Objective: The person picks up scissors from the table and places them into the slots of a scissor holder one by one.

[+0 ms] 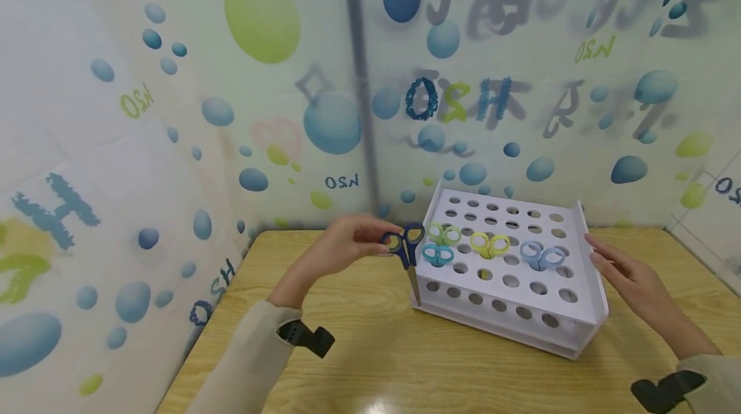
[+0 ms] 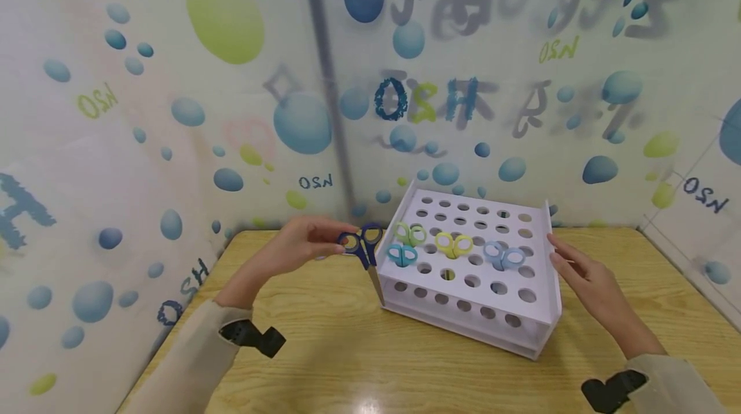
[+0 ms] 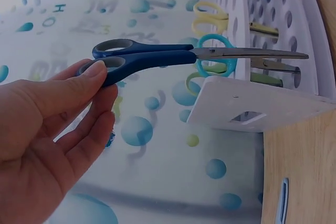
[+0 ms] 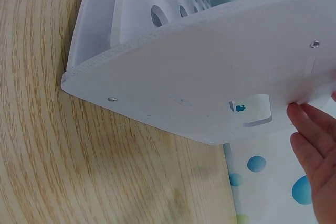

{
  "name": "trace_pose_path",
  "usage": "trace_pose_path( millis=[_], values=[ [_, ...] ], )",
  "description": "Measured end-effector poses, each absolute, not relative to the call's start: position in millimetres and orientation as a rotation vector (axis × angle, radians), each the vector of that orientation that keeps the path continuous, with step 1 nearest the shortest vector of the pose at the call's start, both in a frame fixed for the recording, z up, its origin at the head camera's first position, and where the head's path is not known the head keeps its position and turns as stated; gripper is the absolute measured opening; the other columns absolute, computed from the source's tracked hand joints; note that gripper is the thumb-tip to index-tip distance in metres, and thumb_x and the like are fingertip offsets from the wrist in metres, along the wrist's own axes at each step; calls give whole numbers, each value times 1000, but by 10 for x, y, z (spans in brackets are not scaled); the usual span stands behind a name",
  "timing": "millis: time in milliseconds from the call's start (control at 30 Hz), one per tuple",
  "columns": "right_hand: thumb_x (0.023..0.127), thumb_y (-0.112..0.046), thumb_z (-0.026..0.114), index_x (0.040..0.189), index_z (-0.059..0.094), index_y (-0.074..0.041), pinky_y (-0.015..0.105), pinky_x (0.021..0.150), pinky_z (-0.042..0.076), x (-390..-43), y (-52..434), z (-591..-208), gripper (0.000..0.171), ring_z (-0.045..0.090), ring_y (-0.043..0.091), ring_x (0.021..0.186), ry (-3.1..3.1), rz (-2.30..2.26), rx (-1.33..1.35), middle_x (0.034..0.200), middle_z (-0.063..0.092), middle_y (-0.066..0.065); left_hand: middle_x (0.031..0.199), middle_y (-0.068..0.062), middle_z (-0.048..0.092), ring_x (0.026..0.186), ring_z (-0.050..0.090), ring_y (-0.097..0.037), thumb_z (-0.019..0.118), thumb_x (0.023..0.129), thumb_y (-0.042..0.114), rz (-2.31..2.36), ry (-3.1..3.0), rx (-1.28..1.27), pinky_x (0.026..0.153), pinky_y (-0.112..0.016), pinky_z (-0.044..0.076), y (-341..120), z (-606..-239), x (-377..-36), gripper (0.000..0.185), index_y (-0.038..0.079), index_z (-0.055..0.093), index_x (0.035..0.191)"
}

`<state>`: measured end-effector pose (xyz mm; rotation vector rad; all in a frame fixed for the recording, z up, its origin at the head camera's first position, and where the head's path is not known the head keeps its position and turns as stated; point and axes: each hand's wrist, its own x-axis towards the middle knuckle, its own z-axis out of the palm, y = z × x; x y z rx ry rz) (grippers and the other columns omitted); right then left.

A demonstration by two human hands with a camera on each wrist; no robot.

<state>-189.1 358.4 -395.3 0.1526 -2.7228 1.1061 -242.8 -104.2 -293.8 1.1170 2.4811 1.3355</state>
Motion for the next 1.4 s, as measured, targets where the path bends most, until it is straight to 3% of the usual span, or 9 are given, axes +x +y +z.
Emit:
trace_pose_path(
  millis=[133,233,400,433,800,1000,1100,1267,1400],
  values=[
    [99,-30,40,145,25,-13,28,79,47,-1897,3583,-3952,52,35,55,114,-2727,1093,149,138,27,33,94,-7,60,85,62,-13,63,85,2,1375,2436,1148,71,-32,52,-970,-2865,-2444,31,4,63,116],
    [99,-31,41,145,27,-15,11,70,40,-1899,3584,-3956,51,36,54,113,-2731,1077,141,138,28,33,96,-7,61,87,62,-14,63,85,2,1409,2411,1176,72,-31,52,-916,-2823,-2467,32,4,63,117],
    [99,-31,40,145,26,-16,8,70,38,-1896,3591,-3953,51,34,54,114,-2728,1097,154,139,27,32,100,-9,63,87,62,-14,63,85,2,1440,2387,1220,74,-29,51,-830,-2764,-2504,33,2,61,118],
    [99,-31,41,145,26,-16,3,65,32,-1894,3590,-3952,51,35,54,114,-2731,1091,151,139,28,32,99,-8,64,86,62,-14,63,85,2,1430,2400,1235,73,-27,51,-813,-2751,-2514,33,2,61,119],
    [99,-30,41,145,27,-17,4,66,33,-1883,3594,-3957,50,36,53,113,-2726,1080,160,138,29,32,100,-9,65,76,63,-12,63,86,4,1410,2449,1349,63,-30,49,-625,-2610,-2627,32,4,62,118],
    [99,-29,41,145,27,-16,10,71,39,-1884,3586,-3959,50,37,53,113,-2720,1078,165,138,29,32,110,-9,62,80,63,-12,61,87,4,1480,2374,1379,69,-31,51,-483,-2624,-2676,33,3,60,120],
    [99,-28,41,145,27,-16,4,66,33,-1884,3594,-3965,50,38,48,117,-2718,1070,163,138,30,31,112,-9,60,81,63,-12,60,88,4,1519,2346,1368,72,-32,51,-400,-2648,-2697,33,3,60,121],
    [99,-28,42,145,27,-17,3,66,32,-1885,3606,-3972,50,38,40,122,-2707,1072,164,139,30,30,108,-9,61,81,63,-11,61,87,3,1556,2363,1348,73,-27,51,-268,-2709,-2741,34,3,60,120],
    [99,-28,42,145,28,-18,4,67,32,-1890,3600,-3972,50,39,35,122,-2710,1059,154,139,31,28,103,-10,61,79,63,-11,61,86,2,1551,2383,1311,73,-33,52,-188,-2777,-2784,33,4,61,119]
  ],
)
